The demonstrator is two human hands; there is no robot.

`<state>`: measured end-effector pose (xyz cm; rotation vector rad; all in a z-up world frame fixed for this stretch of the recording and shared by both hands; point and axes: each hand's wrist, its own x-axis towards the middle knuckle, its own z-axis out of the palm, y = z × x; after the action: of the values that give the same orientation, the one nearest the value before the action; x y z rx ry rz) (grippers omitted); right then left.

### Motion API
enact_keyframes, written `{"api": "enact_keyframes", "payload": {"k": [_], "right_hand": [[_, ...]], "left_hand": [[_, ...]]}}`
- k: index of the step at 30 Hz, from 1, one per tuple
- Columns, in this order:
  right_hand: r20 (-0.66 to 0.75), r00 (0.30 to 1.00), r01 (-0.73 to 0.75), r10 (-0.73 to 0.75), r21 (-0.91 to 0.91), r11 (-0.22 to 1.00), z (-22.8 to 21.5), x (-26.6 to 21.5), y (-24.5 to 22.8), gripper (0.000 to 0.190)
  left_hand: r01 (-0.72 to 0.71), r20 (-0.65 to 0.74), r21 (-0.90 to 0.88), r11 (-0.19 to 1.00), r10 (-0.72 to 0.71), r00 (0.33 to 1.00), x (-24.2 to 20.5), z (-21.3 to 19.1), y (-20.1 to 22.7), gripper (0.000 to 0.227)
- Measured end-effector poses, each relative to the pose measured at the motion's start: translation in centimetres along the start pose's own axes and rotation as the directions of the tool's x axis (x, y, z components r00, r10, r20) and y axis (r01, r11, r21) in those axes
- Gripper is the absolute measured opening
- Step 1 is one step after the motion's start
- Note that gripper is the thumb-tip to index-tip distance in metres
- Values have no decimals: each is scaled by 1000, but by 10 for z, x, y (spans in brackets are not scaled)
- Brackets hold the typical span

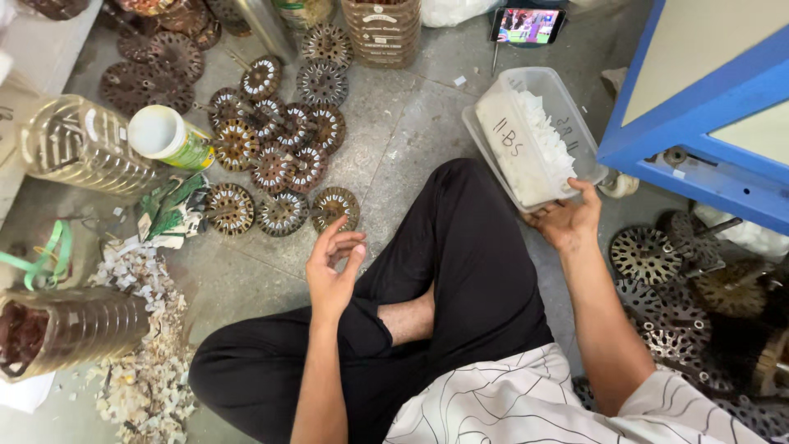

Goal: The person sits on the floor and inserts small white plastic pieces into the slots of a circular metal motor component. They repeatedly pick pieces from a nearby container and place them into the component's slots. The person then moves the container and gathers several finished components into a pile.

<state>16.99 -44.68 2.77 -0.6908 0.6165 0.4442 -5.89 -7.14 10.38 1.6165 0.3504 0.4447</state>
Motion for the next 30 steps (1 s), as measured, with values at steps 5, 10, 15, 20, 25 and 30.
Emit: {"api": "enact_keyframes", "payload": {"k": [5,10,15,20,25,30], "right_hand": [[251,966,84,-62,-76,994,38,-76,10,88],[332,929,264,-164,-284,922,58,-127,16,81],[551,834,188,29,-332,924,47,-157,30,88],[547,778,129,310,-622,772,18,-166,66,106],[630,526,-231,572,-541,808,1,-173,74,122],[753,409,-25,515,-555,831,6,-186,67,128]], "left_hand": [[-48,-34,-96,994,45,998,-33,6,30,51],[-62,-48,-115,991,57,997,-54,9,49,53],[-203,-103,-109,973,192,976,-55,1,76,70],[-176,-8,-355,918,185,983,-68,-16,100,101],[-44,-50,-531,846,21,999,-91,-29,107,89],[-100,-227,-616,781,-54,972,-114,-28,95,73]]}}
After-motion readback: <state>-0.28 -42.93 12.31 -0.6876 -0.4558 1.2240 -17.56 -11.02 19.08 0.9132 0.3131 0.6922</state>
